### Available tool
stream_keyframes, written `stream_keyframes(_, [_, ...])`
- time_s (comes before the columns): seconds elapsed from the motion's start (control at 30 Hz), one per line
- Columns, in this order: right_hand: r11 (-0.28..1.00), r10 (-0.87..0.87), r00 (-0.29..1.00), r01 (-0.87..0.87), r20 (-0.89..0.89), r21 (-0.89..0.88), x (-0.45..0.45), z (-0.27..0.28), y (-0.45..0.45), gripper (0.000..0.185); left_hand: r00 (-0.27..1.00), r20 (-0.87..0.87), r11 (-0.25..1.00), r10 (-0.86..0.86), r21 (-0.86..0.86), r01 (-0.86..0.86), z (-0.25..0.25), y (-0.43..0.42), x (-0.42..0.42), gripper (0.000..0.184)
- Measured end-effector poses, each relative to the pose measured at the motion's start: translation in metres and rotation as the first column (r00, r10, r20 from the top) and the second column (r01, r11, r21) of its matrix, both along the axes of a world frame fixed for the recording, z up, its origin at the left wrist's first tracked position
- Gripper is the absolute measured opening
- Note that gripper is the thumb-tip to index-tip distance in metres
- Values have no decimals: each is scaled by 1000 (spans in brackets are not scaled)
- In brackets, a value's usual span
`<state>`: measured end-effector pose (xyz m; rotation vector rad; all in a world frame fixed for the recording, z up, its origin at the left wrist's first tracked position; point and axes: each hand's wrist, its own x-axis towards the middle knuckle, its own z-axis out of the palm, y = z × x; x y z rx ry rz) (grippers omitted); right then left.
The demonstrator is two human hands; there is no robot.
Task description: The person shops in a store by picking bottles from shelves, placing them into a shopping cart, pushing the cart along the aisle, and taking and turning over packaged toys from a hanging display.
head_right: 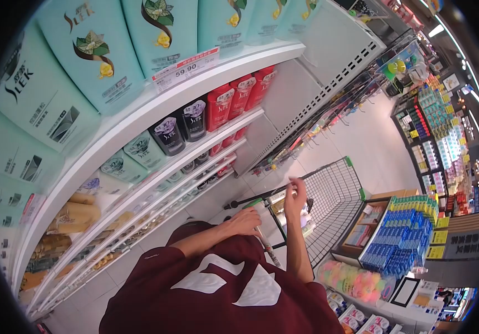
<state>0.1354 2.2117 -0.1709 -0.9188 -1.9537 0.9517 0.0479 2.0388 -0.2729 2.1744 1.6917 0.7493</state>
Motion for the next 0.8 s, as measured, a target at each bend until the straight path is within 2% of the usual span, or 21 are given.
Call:
stream_keyframes(0.03, [996,83,996,-83,-24,-33,-31,14,8,18,1000,-30,1000,-4,-24,3,2,4,1,48])
stream_keyframes(0.1, [962,266,963,-263,-37,67,-88,49,17,25,1000,1,1000,21,-4,-21,-5,10,3,48])
stream_keyframes(0.23, [912,393,914,-375,-99,165,-183,128,3,36,999,31,999,32,6,-32,-3,19,4,47])
stream_keyframes(0.3, [910,395,913,-375,-97,178,-217,147,-2,39,1000,11,1000,9,-28,-9,2,23,3,48])
stream_keyframes(0.37, [880,323,939,-253,-115,403,-243,157,-7,45,1000,-10,1000,18,-21,-19,-4,26,4,48])
stream_keyframes(0.5, [893,268,962,-224,-62,389,-261,165,-20,51,999,8,999,38,36,-38,-6,30,4,48])
stream_keyframes(0.57, [893,234,972,-228,34,388,-262,166,-26,54,998,20,998,54,42,-55,-7,28,6,47])
stream_keyframes(0.63, [889,228,974,-211,7,407,-267,159,-27,52,997,57,990,59,123,-65,-9,30,8,47])
stream_keyframes(0.67, [885,214,977,-187,-15,427,-268,156,-27,49,996,57,990,64,119,-70,-4,28,10,47])
stream_keyframes(0.73, [887,209,978,-186,-8,423,-273,152,-26,48,996,25,997,80,-4,-80,6,28,9,47])
stream_keyframes(0.8, [891,199,980,-180,0,417,-275,151,-27,46,993,68,993,97,55,-101,-2,28,12,47])
